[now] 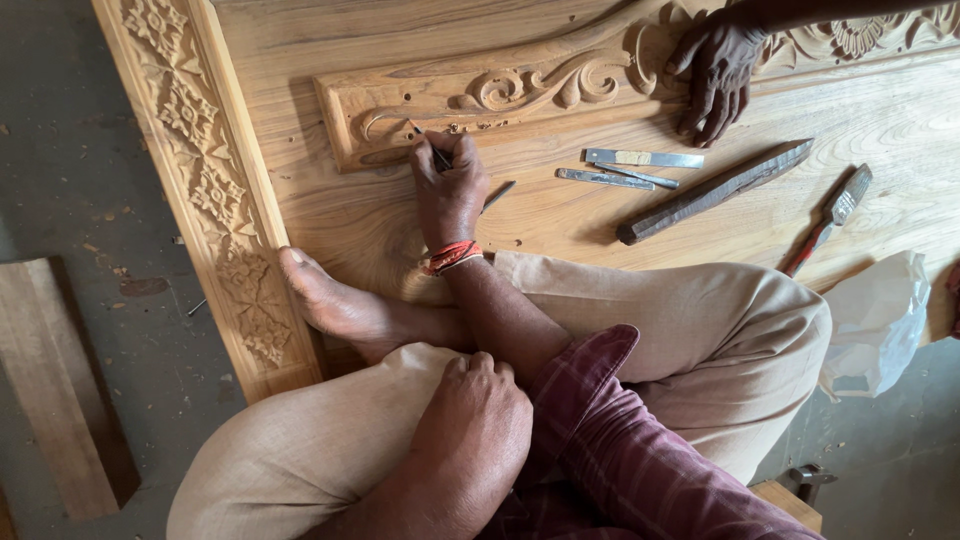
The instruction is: The person is carving intricate floral patterns into a large wooden headboard using a chisel and a wooden mallet. They are sitting on the floor and repeatedly striking the chisel to shape the wood, occasionally switching tools or adjusting their position.
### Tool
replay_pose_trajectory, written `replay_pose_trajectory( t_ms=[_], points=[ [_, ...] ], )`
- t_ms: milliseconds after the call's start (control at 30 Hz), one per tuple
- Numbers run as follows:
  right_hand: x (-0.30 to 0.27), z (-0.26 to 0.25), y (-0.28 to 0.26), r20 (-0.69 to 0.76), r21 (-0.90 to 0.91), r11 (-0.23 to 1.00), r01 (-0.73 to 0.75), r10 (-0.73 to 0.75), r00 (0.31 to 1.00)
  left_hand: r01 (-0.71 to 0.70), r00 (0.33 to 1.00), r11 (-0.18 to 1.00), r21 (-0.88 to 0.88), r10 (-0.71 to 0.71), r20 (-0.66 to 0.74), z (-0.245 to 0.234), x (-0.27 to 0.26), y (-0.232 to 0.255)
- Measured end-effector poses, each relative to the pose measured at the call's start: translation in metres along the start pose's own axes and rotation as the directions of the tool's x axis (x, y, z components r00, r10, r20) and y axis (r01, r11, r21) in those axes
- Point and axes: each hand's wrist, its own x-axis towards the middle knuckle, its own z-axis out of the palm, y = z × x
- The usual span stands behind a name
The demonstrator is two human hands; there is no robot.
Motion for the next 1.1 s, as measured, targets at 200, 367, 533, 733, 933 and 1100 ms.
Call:
replay_pose_trajectory(
  t_ms=[200, 367, 533, 733, 933, 1100],
  points=[
    [0.000, 0.000, -0.002, 0.000, 0.056, 0.998, -0.023, 0.023, 1.000, 0.008, 1.000, 1.000, 0.002, -0.008, -0.002, 0.000, 0.001, 0.000],
    [0.000, 0.002, -0.003, -0.005, -0.013, 1.000, -0.005, 0.004, 1.000, 0.008, 1.000, 1.000, 0.014, -0.008, 0.011, 0.003, 0.001, 0.001],
    [-0.001, 0.001, -0.008, 0.040, 0.016, 0.999, -0.038, 0.037, 0.999, 0.032, 0.998, 0.999, 0.016, -0.031, -0.058, 0.005, 0.002, 0.002],
    [-0.002, -0.002, -0.017, 0.076, -0.025, 0.999, 0.028, -0.026, 0.997, 0.012, 0.999, 1.000, 0.008, -0.012, -0.041, 0.007, 0.002, 0.001],
    [-0.002, -0.006, 0.000, 0.114, 0.050, 0.999, -0.020, 0.014, 0.993, 0.028, 0.982, 0.998, -0.049, -0.036, -0.184, 0.026, 0.007, -0.005],
    [0.010, -0.024, 0.007, 0.026, 0.353, 0.932, -0.080, 0.076, 0.997, -0.022, 0.951, 0.991, -0.135, -0.021, -0.308, 0.028, 0.006, -0.025]
  ],
)
